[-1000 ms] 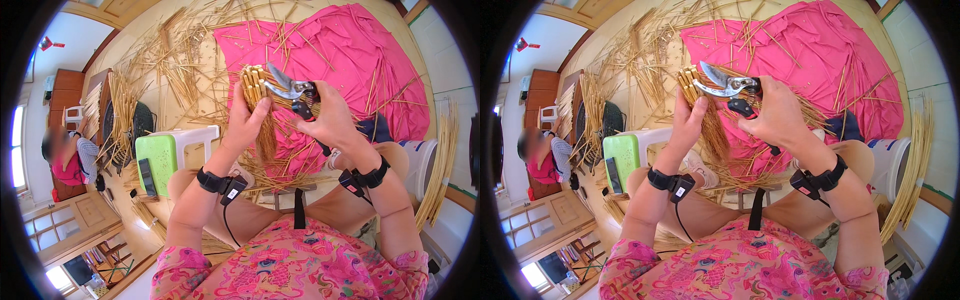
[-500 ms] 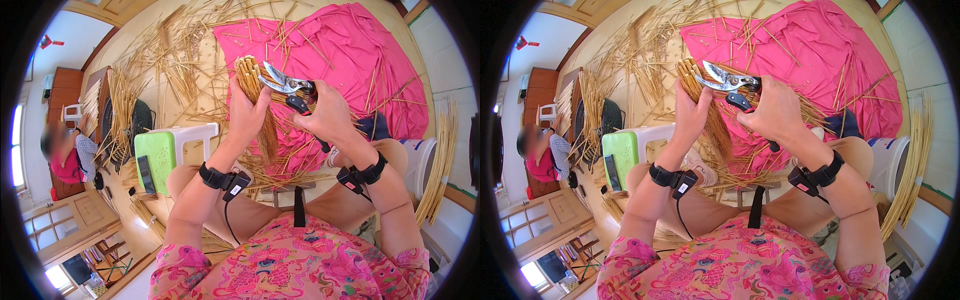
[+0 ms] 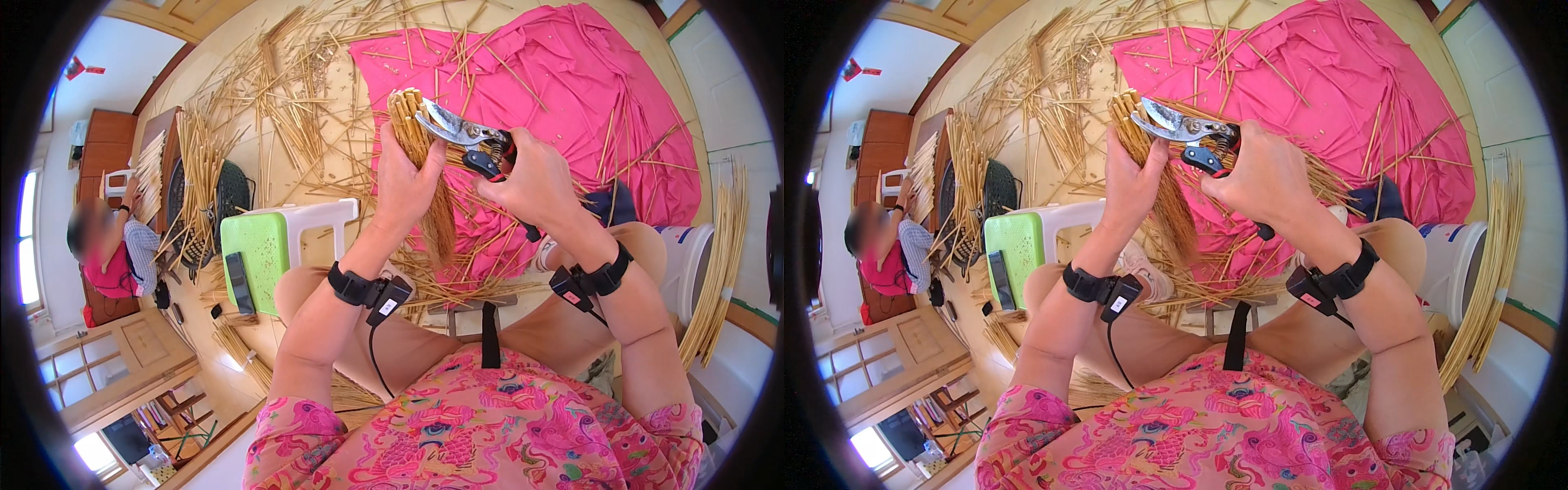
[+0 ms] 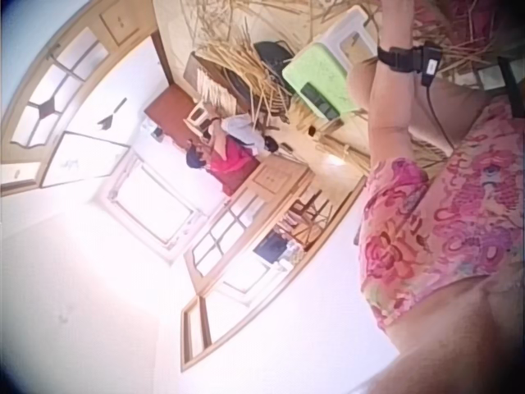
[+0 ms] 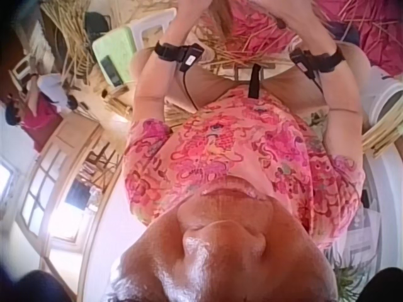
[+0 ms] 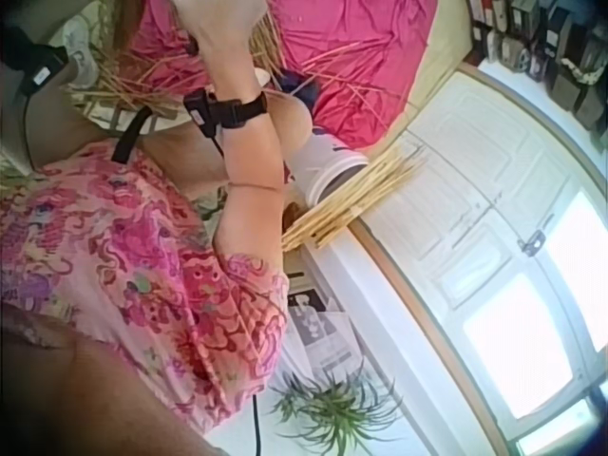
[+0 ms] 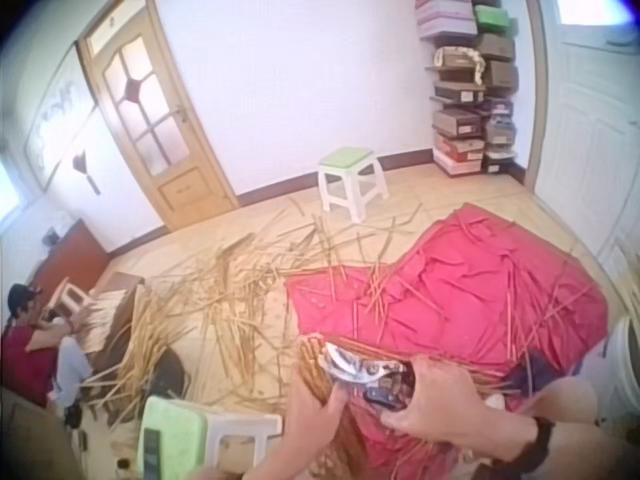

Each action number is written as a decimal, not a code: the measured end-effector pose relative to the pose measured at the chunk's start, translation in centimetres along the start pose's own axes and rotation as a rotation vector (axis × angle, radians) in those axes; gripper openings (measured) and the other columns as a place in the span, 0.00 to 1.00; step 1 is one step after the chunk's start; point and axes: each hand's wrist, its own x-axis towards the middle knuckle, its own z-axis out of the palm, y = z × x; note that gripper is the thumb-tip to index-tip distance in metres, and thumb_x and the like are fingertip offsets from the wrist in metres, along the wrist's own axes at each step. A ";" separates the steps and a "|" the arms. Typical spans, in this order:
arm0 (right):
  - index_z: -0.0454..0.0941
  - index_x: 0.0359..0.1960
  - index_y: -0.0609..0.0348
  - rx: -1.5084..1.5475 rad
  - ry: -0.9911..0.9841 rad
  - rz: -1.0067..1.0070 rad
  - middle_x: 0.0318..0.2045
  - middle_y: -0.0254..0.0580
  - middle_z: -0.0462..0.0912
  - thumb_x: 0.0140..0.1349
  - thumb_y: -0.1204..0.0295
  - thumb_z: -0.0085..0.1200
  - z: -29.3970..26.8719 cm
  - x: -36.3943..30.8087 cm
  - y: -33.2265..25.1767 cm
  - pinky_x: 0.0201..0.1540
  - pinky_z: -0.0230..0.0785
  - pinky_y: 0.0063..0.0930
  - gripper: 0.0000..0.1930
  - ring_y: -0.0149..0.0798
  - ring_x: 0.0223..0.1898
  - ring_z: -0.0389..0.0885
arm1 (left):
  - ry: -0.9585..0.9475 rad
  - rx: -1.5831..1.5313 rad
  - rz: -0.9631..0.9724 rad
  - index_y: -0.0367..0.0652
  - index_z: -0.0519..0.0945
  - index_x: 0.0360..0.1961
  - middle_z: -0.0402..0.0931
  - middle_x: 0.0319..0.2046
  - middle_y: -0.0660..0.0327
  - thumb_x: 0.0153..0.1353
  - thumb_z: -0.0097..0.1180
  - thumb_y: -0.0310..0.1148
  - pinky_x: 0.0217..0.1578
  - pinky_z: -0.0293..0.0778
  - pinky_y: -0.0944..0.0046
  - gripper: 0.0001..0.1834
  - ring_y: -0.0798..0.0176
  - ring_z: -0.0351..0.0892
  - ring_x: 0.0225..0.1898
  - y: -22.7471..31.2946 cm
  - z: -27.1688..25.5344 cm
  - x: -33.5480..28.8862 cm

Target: The person sits on the floor and uses pruning shears to trim the ends of bundles of thin bamboo sticks. They repeatedly cut the sticks to create a uniform length, then place the trimmed bundles aside.

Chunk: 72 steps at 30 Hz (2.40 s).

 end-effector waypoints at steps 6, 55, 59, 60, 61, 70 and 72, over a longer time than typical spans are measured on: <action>0.75 0.36 0.70 0.180 0.033 -0.045 0.24 0.49 0.81 0.42 0.55 0.70 0.4 0.2 0.3 0.36 0.75 0.43 0.30 0.52 0.29 0.84 | -0.023 -0.106 -0.040 0.33 0.67 0.54 0.78 0.41 0.49 0.61 0.64 0.33 0.44 0.75 0.56 0.26 0.53 0.81 0.41 -0.1 0.2 -0.1; 0.75 0.40 0.71 0.230 -0.034 -0.099 0.30 0.57 0.82 0.41 0.58 0.68 -0.5 0.3 1.0 0.41 0.73 0.45 0.30 0.59 0.34 0.82 | -0.312 -0.900 -0.352 0.38 0.68 0.62 0.78 0.49 0.62 0.69 0.59 0.34 0.53 0.74 0.63 0.24 0.67 0.78 0.49 -0.3 -1.8 0.5; 0.75 0.39 0.72 0.144 -0.013 -0.091 0.30 0.59 0.82 0.42 0.58 0.67 -0.8 0.2 0.2 0.42 0.74 0.46 0.29 0.59 0.35 0.83 | -0.247 -0.595 -0.270 0.38 0.69 0.59 0.77 0.50 0.63 0.66 0.60 0.27 0.53 0.72 0.65 0.22 0.70 0.76 0.49 0.7 -1.1 -0.2; 0.75 0.39 0.73 0.154 -0.023 -0.085 0.31 0.60 0.82 0.42 0.58 0.67 -0.9 0.2 0.2 0.43 0.74 0.46 0.29 0.59 0.36 0.83 | -0.247 -0.517 -0.230 0.37 0.70 0.59 0.77 0.50 0.63 0.65 0.60 0.25 0.53 0.72 0.65 0.22 0.70 0.76 0.49 1.0 -0.7 -0.2; 0.75 0.39 0.73 0.164 -0.033 -0.078 0.31 0.60 0.82 0.43 0.58 0.67 -0.9 0.2 0.1 0.43 0.74 0.46 0.29 0.60 0.37 0.83 | -0.234 -0.561 -0.200 0.38 0.71 0.55 0.79 0.47 0.63 0.64 0.61 0.24 0.51 0.73 0.66 0.20 0.70 0.77 0.46 1.1 -0.5 -0.1; 0.72 0.40 0.77 0.074 -0.082 -0.045 0.33 0.67 0.81 0.42 0.61 0.68 -0.5 0.1 -0.1 0.47 0.74 0.48 0.31 0.63 0.40 0.82 | -0.212 -0.277 -0.141 0.35 0.77 0.50 0.81 0.38 0.64 0.64 0.61 0.26 0.42 0.74 0.67 0.14 0.72 0.77 0.38 0.9 -0.3 0.2; 0.72 0.39 0.77 0.114 -0.135 -0.015 0.32 0.68 0.81 0.42 0.61 0.67 -0.6 0.4 0.0 0.45 0.75 0.48 0.30 0.64 0.39 0.83 | -0.214 -0.286 -0.161 0.34 0.77 0.50 0.81 0.38 0.64 0.64 0.61 0.27 0.42 0.74 0.67 0.15 0.72 0.77 0.38 0.8 -0.6 -0.1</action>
